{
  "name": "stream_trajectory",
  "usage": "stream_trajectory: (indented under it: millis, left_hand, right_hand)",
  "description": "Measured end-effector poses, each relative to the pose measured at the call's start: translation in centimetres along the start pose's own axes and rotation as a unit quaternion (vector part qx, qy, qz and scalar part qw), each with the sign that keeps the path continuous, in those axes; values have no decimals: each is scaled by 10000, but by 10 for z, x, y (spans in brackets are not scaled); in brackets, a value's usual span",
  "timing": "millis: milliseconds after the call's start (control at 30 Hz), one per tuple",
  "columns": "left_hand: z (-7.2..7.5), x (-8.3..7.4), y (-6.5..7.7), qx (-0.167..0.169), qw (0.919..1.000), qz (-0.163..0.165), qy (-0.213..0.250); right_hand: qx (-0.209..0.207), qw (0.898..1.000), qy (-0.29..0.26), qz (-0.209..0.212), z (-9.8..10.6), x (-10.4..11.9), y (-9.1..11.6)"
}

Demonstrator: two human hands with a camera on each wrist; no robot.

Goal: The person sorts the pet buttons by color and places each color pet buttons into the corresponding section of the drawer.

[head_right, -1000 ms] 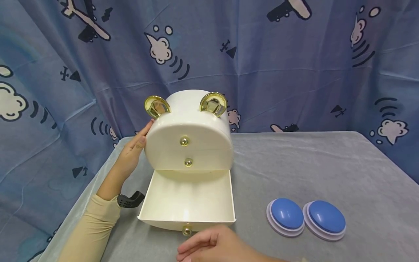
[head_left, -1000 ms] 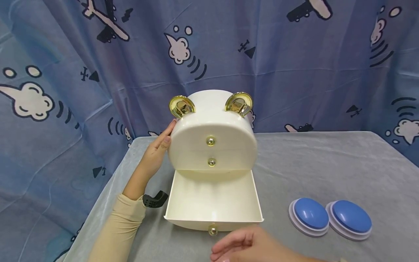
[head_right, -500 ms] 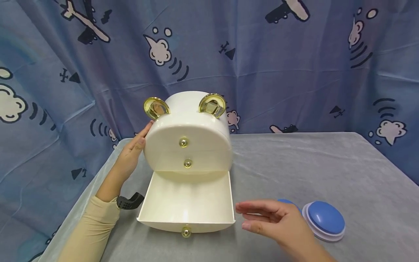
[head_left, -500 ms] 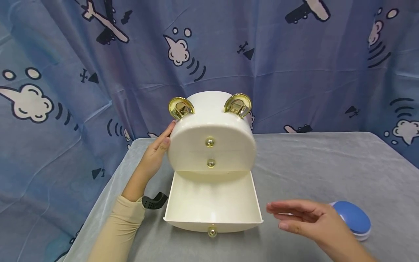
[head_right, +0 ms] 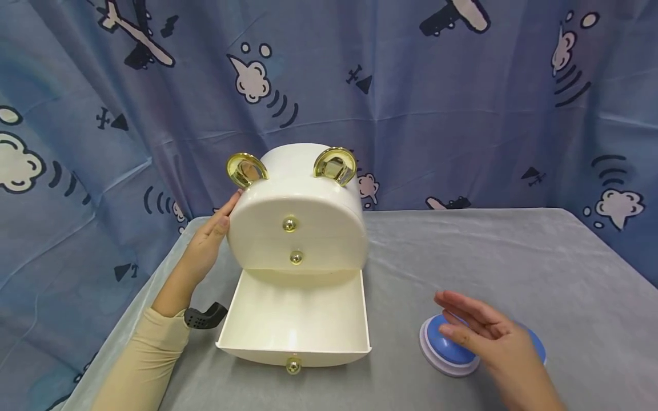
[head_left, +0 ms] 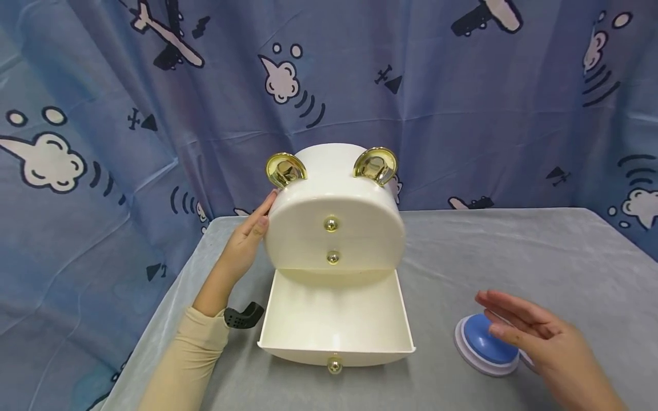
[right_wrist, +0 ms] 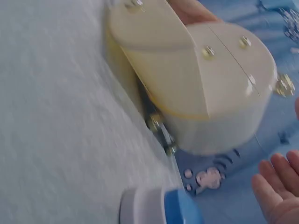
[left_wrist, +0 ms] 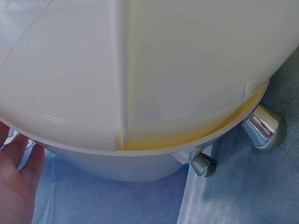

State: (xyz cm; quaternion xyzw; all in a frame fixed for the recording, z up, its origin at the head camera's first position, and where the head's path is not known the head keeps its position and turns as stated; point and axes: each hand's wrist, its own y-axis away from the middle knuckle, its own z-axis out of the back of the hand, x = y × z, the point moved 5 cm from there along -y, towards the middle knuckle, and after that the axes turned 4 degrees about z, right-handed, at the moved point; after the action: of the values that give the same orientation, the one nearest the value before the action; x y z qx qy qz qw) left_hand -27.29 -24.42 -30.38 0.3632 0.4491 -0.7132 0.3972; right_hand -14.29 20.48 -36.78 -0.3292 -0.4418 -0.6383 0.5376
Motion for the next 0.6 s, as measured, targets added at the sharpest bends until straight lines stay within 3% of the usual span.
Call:
stream_trajectory:
  millis: [333, 500, 600]
  left_hand:
    - [-1, 1, 0, 1, 10000, 8, -14]
    - [-1, 0, 1, -26, 10000, 26, -43]
    - [-1, -2, 1, -48, 9999, 24, -104]
  right_hand:
    - [144, 9976, -476, 481, 16, -15, -13]
    - [293, 9987, -74, 407, 18, -21, -17]
    - [460, 9966, -43, 684, 17, -21, -19]
